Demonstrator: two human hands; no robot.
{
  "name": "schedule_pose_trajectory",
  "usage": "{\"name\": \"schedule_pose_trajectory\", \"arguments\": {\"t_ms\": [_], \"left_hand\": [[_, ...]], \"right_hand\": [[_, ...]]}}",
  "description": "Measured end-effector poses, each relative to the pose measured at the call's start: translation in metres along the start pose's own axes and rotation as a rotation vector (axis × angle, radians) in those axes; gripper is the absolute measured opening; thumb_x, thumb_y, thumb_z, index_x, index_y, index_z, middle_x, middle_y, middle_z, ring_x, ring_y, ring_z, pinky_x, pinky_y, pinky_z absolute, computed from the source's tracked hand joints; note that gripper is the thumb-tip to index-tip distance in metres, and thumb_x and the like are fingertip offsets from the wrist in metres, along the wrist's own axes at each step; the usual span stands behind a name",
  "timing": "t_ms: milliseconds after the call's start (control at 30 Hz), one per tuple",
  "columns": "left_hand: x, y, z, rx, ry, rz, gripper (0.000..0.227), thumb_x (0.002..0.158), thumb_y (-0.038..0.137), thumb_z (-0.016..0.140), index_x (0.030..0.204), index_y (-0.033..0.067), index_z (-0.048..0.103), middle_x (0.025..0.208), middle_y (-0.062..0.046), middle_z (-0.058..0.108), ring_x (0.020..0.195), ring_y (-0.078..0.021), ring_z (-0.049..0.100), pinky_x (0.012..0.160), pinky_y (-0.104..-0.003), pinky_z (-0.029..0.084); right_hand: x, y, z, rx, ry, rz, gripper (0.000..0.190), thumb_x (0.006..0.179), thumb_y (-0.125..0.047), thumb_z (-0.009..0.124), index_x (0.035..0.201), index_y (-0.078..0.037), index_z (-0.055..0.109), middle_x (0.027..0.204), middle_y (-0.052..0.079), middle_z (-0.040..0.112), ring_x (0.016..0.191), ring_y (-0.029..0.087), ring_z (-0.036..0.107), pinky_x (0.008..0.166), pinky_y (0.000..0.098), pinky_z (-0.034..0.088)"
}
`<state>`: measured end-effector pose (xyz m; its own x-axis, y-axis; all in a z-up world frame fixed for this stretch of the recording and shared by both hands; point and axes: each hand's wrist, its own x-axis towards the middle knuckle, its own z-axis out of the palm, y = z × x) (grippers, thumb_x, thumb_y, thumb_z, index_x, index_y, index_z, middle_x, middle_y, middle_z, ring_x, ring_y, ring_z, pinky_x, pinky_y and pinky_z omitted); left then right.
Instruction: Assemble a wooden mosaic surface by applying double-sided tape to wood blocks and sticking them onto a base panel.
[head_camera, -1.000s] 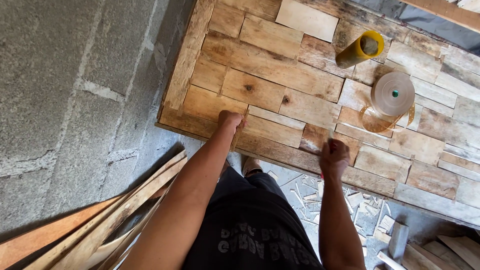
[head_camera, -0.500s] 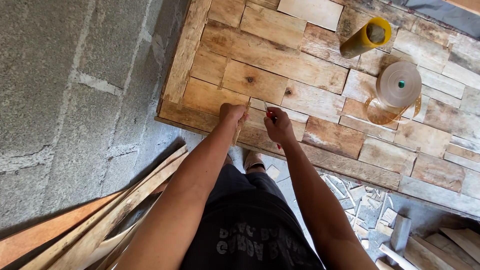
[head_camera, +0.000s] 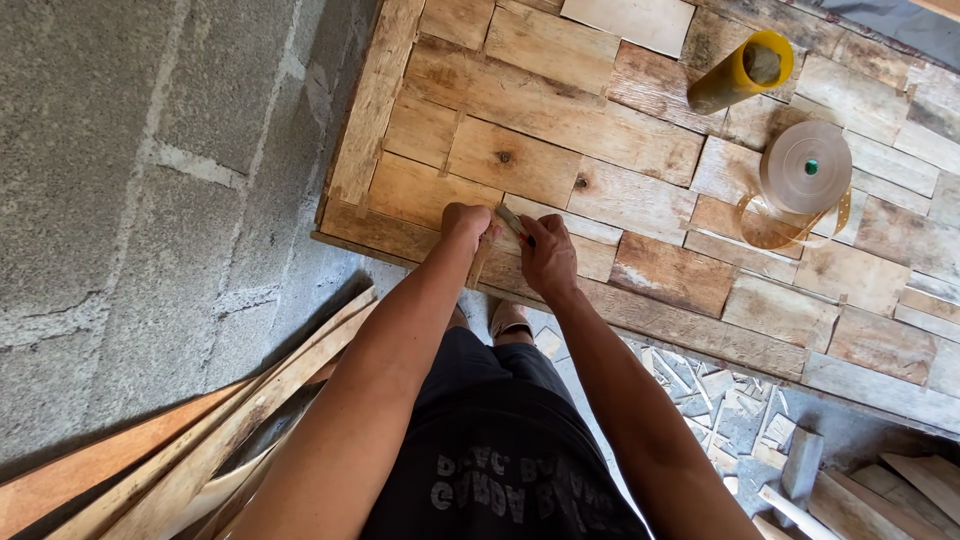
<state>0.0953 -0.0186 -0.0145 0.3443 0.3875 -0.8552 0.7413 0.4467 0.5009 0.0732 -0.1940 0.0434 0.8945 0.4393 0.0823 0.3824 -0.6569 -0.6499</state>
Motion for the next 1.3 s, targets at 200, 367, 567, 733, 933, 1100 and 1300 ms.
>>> {"name": "schedule_pose_trajectory", "arguments": {"t_ms": [200, 367, 567, 733, 933, 1100, 1300], "left_hand": [[-0.003, 0.001, 0.0, 0.035, -0.005, -0.013, 0.011, 0.085, -0.005, 0.066, 0.075, -0.0094, 0.07, 0.069, -0.016, 0.069, 0.051, -0.0206, 0.065, 0.043, -0.035, 0.048], [-0.008, 0.005, -0.002, 0.058, -0.001, 0.005, 0.012, 0.084, -0.004, 0.067, 0.074, -0.0096, 0.07, 0.068, -0.016, 0.069, 0.051, -0.0209, 0.065, 0.042, -0.035, 0.048], [0.002, -0.002, 0.001, 0.087, 0.013, 0.03, 0.011, 0.081, -0.006, 0.066, 0.072, -0.0108, 0.068, 0.067, -0.016, 0.068, 0.051, -0.0212, 0.065, 0.042, -0.037, 0.046], [-0.004, 0.0, -0.001, 0.098, 0.005, 0.035, 0.013, 0.08, -0.003, 0.066, 0.069, -0.0082, 0.068, 0.064, -0.015, 0.067, 0.05, -0.0208, 0.063, 0.042, -0.037, 0.044], [0.023, -0.01, 0.003, 0.09, -0.011, 0.084, 0.014, 0.074, -0.005, 0.066, 0.06, -0.0055, 0.064, 0.06, -0.013, 0.064, 0.048, -0.0215, 0.06, 0.043, -0.038, 0.043], [-0.003, 0.001, -0.002, 0.22, 0.034, 0.057, 0.021, 0.076, 0.002, 0.066, 0.056, -0.0014, 0.062, 0.059, -0.012, 0.063, 0.05, -0.0213, 0.056, 0.044, -0.039, 0.041], [-0.009, 0.004, -0.004, 0.246, 0.028, 0.059, 0.019, 0.075, 0.002, 0.068, 0.059, -0.0052, 0.062, 0.059, -0.011, 0.063, 0.049, -0.0215, 0.056, 0.044, -0.038, 0.041]], "right_hand": [[0.002, -0.007, 0.004, -0.064, -0.005, 0.035, 0.035, 0.087, -0.007, 0.071, 0.122, -0.009, 0.072, 0.109, 0.015, 0.063, 0.103, 0.036, 0.061, 0.083, 0.0463, 0.052], [0.001, -0.01, 0.005, -0.041, 0.0, 0.061, 0.035, 0.086, -0.007, 0.071, 0.121, -0.01, 0.073, 0.108, 0.014, 0.063, 0.101, 0.036, 0.06, 0.084, 0.0462, 0.052], [-0.002, -0.009, 0.005, -0.021, 0.035, 0.061, 0.034, 0.084, -0.006, 0.07, 0.118, -0.01, 0.074, 0.107, 0.014, 0.064, 0.1, 0.036, 0.061, 0.085, 0.0468, 0.052], [-0.002, -0.006, 0.009, 0.005, 0.038, 0.099, 0.034, 0.082, -0.005, 0.07, 0.116, -0.01, 0.074, 0.107, 0.015, 0.065, 0.1, 0.037, 0.062, 0.084, 0.0472, 0.052], [0.0, -0.01, 0.006, 0.017, 0.013, 0.099, 0.037, 0.08, -0.004, 0.07, 0.117, -0.01, 0.073, 0.109, 0.016, 0.065, 0.102, 0.038, 0.062, 0.085, 0.0483, 0.052], [-0.003, -0.012, 0.012, 0.0, 0.024, 0.108, 0.032, 0.085, -0.008, 0.072, 0.117, -0.01, 0.073, 0.109, 0.015, 0.065, 0.103, 0.037, 0.062, 0.086, 0.0479, 0.051], [-0.004, -0.01, 0.012, 0.016, 0.035, 0.116, 0.036, 0.08, -0.005, 0.071, 0.115, -0.01, 0.074, 0.108, 0.014, 0.065, 0.103, 0.037, 0.061, 0.087, 0.0478, 0.052]]}}
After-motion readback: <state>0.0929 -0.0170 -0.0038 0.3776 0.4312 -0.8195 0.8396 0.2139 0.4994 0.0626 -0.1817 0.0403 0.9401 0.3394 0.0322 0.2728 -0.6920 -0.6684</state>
